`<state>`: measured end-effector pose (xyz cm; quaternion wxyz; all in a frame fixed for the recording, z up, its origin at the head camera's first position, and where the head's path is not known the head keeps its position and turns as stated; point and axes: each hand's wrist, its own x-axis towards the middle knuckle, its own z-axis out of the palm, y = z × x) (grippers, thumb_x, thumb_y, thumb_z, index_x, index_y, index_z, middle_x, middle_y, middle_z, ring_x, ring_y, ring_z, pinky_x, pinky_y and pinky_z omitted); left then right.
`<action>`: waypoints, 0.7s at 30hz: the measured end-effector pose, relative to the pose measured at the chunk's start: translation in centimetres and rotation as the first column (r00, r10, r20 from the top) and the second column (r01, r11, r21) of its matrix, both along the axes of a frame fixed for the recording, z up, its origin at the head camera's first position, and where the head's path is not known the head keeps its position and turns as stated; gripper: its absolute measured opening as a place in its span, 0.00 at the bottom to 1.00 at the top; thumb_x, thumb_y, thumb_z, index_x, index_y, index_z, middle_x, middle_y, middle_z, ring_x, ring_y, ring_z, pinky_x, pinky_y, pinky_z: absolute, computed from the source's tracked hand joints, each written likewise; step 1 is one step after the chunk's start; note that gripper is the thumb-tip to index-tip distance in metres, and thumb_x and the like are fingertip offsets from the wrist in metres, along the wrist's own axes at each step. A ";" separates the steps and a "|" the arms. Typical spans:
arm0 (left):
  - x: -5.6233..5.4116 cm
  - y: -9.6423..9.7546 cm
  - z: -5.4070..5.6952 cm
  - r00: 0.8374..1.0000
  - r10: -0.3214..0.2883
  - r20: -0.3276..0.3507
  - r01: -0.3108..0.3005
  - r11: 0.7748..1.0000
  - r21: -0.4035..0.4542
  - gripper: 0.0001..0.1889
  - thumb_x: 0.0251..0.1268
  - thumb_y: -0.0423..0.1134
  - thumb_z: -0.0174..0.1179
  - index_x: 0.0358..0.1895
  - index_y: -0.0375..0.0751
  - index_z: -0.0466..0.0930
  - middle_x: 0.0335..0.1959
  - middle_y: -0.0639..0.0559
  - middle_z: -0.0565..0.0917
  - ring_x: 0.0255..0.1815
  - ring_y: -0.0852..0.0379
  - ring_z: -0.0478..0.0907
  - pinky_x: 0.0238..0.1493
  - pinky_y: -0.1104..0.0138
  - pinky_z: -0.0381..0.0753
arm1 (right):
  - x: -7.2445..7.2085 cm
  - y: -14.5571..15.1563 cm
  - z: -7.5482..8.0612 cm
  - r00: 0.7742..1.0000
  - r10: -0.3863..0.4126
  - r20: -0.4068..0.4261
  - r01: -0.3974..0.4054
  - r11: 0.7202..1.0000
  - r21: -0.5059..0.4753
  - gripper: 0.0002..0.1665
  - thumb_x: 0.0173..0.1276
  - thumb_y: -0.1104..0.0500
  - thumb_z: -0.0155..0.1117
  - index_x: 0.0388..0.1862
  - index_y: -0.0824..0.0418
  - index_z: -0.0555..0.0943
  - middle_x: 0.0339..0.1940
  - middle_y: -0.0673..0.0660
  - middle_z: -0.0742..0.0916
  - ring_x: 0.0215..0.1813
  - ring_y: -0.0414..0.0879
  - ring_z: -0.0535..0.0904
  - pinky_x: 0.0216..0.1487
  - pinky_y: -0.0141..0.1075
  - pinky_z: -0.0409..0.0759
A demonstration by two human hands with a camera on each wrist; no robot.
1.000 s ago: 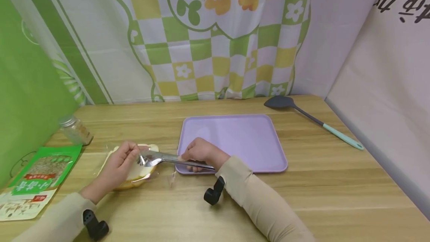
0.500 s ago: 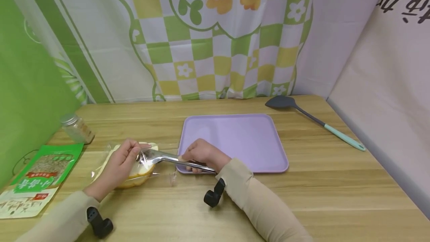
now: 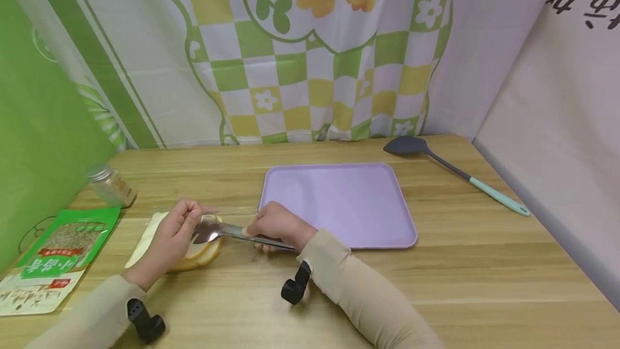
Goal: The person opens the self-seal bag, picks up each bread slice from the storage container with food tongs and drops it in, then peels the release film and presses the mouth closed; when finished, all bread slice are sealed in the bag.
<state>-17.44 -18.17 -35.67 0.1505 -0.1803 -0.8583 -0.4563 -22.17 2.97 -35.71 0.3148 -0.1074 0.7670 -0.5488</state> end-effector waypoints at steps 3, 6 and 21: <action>0.1 -0.2 0.2 1.000 0.000 0.013 0.000 1.000 0.006 0.08 0.72 0.32 0.43 0.31 0.36 0.63 0.43 0.39 0.83 0.20 0.62 0.68 0.19 0.71 0.64 | 0.0 0.1 0.1 1.000 -0.003 0.008 0.003 1.000 -0.001 0.10 0.63 0.65 0.59 0.23 0.68 0.78 0.11 0.56 0.78 0.10 0.41 0.68 0.12 0.30 0.69; 0.1 -0.4 0.2 1.000 -0.002 0.017 0.002 1.000 0.006 0.08 0.72 0.33 0.43 0.32 0.36 0.64 0.44 0.39 0.83 0.29 0.63 0.75 0.25 0.74 0.69 | -0.1 0.4 0.3 1.000 0.009 -0.015 -0.009 1.000 0.000 0.09 0.63 0.65 0.58 0.25 0.69 0.79 0.11 0.55 0.78 0.10 0.40 0.68 0.13 0.28 0.69; -0.3 -1.2 -0.1 0.998 0.064 0.014 -0.065 0.995 0.075 0.09 0.73 0.34 0.42 0.32 0.34 0.65 0.44 0.41 0.84 0.24 0.68 0.66 0.25 0.74 0.66 | -0.1 5.5 1.1 0.998 -0.013 -0.062 0.014 1.000 0.018 0.11 0.63 0.62 0.59 0.32 0.71 0.81 0.14 0.56 0.80 0.12 0.40 0.71 0.16 0.29 0.72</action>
